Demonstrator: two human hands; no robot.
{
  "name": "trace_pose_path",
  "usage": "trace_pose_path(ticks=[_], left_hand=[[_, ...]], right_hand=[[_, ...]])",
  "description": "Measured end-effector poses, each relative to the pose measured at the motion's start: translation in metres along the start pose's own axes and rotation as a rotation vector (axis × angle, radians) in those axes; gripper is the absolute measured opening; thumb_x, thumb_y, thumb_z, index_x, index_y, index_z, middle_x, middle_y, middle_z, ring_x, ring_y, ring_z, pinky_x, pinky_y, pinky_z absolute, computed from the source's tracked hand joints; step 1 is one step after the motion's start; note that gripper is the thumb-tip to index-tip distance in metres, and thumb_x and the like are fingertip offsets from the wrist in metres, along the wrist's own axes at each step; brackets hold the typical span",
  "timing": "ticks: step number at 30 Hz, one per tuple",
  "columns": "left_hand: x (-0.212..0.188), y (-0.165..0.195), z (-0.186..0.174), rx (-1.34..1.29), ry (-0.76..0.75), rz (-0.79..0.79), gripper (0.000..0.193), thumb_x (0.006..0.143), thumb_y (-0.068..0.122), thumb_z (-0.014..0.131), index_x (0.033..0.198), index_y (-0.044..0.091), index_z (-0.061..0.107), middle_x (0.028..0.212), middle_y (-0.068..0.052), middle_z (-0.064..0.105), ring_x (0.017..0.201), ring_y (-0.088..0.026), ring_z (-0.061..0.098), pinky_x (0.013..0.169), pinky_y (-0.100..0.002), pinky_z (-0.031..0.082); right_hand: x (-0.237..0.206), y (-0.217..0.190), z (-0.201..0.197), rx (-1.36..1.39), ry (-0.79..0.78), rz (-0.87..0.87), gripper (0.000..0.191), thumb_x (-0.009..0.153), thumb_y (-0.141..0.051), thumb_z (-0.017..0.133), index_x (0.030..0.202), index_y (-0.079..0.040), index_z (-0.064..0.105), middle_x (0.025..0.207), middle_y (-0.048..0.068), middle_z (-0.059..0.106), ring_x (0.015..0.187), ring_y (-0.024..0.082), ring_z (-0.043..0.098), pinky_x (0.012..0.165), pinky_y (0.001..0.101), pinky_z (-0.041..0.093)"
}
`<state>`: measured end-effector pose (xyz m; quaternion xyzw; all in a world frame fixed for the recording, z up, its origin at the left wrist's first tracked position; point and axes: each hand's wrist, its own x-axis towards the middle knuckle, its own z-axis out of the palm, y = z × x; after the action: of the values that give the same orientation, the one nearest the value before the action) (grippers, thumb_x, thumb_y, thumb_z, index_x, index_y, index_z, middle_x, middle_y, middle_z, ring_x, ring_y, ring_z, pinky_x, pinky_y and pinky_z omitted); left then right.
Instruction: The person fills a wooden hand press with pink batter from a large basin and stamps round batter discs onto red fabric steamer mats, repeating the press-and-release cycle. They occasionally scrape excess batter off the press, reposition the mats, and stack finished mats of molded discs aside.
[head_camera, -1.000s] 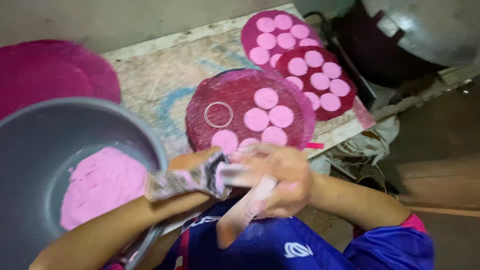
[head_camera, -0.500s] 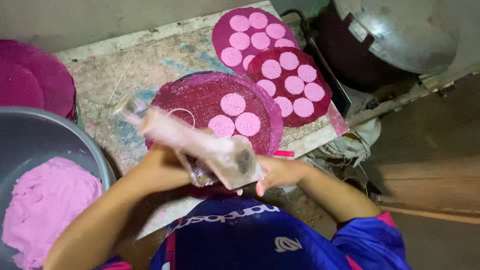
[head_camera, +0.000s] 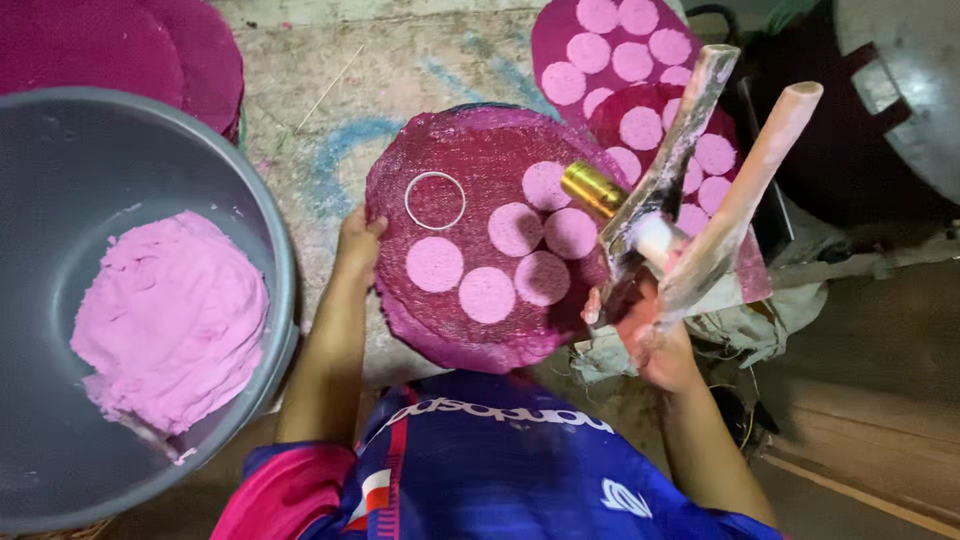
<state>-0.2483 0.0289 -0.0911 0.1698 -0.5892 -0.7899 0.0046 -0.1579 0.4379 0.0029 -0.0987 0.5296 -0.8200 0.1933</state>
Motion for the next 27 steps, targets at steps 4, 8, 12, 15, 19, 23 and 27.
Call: trace_pose_path(ticks=[4,8,12,15,19,23,27], left_hand=[[-0.046,-0.035,-0.002,-0.045,0.126,0.000,0.053,0.100,-0.002,0.049,0.152,0.001,0.039,0.148,-0.015,0.056,0.130,-0.023,0.058,0.113,-0.038,0.044],[-0.100,-0.041,0.005,-0.033,0.110,0.179,0.076,0.090,0.002,0.064,0.155,0.003,0.025,0.150,-0.023,0.039,0.136,-0.033,0.050,0.113,-0.043,0.044],[-0.120,-0.019,-0.005,0.734,0.106,0.487,0.083,0.079,0.011,0.074,0.152,0.005,0.035,0.150,-0.025,0.025,0.142,-0.045,0.032,0.117,-0.056,0.030],[-0.113,-0.006,-0.009,1.160,-0.084,0.547,0.063,0.080,0.015,0.075,0.140,0.017,0.057,0.151,-0.024,0.028,0.143,-0.050,0.023,0.115,-0.067,0.014],[-0.117,-0.009,-0.011,1.231,-0.171,0.636,0.044,0.084,0.017,0.071,0.127,0.026,0.067,0.156,-0.015,0.037,0.149,-0.044,0.027,0.120,-0.070,0.013],[-0.119,-0.009,-0.010,1.154,-0.203,0.671,0.054,0.090,0.025,0.072,0.141,0.022,0.053,0.158,-0.017,0.036,0.150,-0.043,0.026,0.123,-0.067,0.013],[-0.084,0.017,-0.003,0.272,-0.410,0.506,0.081,0.101,0.041,0.071,0.161,0.010,0.028,0.168,-0.021,0.027,0.156,-0.041,0.024,0.129,-0.062,0.015]], right_hand=[[0.010,-0.001,0.027,-0.095,-0.019,-0.047,0.089,0.089,-0.050,0.079,0.147,0.003,0.039,0.126,0.019,0.058,0.116,0.030,0.058,0.104,0.0456,0.046],[0.018,0.005,0.047,-0.134,-0.035,-0.043,0.085,0.094,-0.051,0.077,0.146,0.006,0.041,0.126,0.020,0.058,0.117,0.031,0.058,0.106,0.0455,0.047],[0.021,0.011,0.065,-0.177,0.029,-0.015,0.091,0.091,-0.051,0.076,0.151,0.005,0.036,0.128,0.021,0.058,0.116,0.032,0.060,0.105,0.0459,0.047],[0.021,0.012,0.076,-0.207,0.048,-0.018,0.098,0.089,-0.051,0.077,0.157,-0.003,0.023,0.128,0.021,0.058,0.114,0.031,0.060,0.103,0.0453,0.047],[0.018,0.017,0.082,-0.190,0.033,-0.010,0.095,0.091,-0.048,0.077,0.157,-0.007,0.024,0.127,0.019,0.057,0.114,0.029,0.060,0.102,0.0456,0.048],[0.016,0.023,0.068,-0.284,-0.009,0.056,0.086,0.093,-0.053,0.073,0.150,0.000,0.038,0.124,0.018,0.061,0.113,0.027,0.063,0.101,0.0446,0.050],[0.022,0.030,0.049,-0.273,-0.185,0.255,0.089,0.097,-0.071,0.051,0.147,0.001,0.049,0.120,0.014,0.066,0.106,0.024,0.065,0.091,0.0393,0.053]])
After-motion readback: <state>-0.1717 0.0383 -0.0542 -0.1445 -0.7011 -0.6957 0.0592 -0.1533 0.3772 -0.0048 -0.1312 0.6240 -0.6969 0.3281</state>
